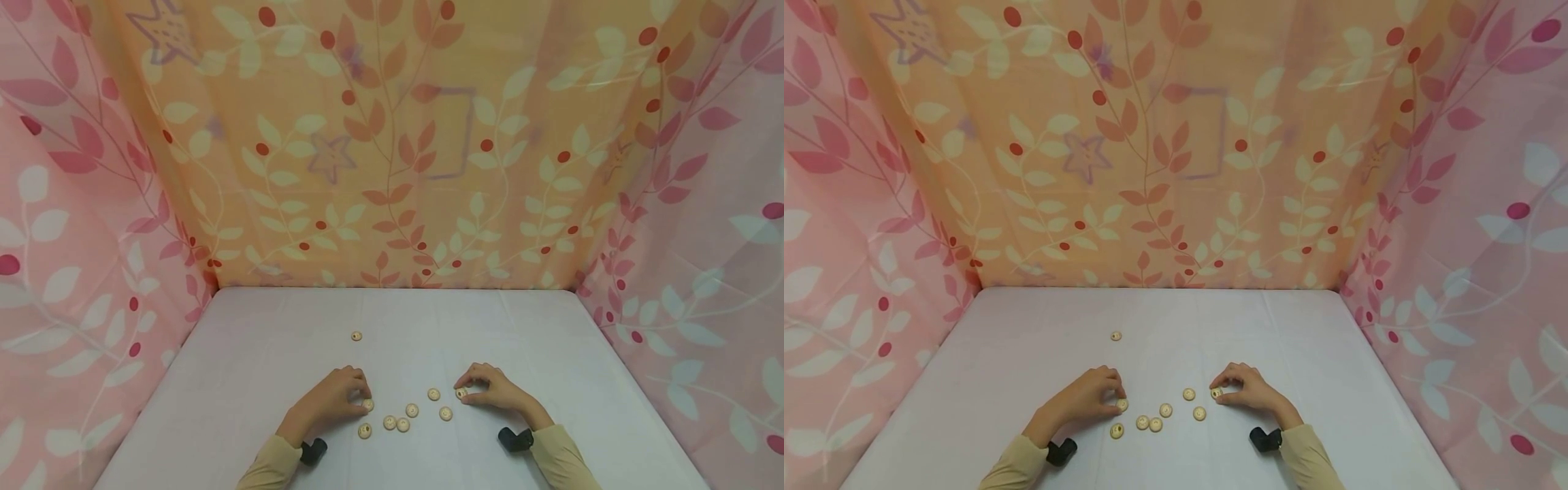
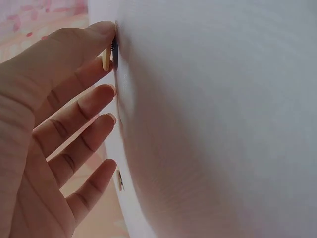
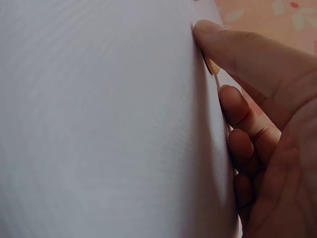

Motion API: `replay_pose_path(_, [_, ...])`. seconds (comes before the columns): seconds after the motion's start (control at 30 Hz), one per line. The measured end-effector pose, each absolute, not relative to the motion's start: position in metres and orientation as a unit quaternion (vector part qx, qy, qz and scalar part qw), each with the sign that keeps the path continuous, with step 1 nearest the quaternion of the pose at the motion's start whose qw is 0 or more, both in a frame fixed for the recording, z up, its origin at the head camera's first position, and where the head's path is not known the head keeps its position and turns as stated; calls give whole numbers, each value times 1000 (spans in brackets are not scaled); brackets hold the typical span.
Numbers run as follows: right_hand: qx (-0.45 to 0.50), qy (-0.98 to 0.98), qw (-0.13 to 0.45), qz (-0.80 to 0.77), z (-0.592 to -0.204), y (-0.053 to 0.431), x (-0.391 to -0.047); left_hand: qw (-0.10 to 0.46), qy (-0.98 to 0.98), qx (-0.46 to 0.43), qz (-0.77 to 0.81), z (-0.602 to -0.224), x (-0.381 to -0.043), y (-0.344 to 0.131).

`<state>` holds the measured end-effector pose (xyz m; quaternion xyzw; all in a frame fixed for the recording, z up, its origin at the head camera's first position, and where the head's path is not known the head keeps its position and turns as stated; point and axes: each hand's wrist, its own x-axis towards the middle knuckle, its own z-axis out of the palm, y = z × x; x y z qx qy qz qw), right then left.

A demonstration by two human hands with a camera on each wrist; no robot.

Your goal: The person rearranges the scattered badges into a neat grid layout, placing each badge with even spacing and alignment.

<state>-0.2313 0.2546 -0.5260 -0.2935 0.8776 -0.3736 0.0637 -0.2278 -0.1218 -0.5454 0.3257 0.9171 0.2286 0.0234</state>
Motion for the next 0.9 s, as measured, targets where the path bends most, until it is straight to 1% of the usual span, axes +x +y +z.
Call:
replay_pose_path(0.13, [-297,877,60,-372,-531,256,-233,13,915,333,229,-545,-228,-123])
replay_pose_path(0.43, [-301,882,36,-359,-565,268,-249,-2,906,342,250,-542,-234,-132])
replay_pose_path(0.9, [-293,886,51,-356,-567,271,-253,-1,913,302,274,-541,-254,-150])
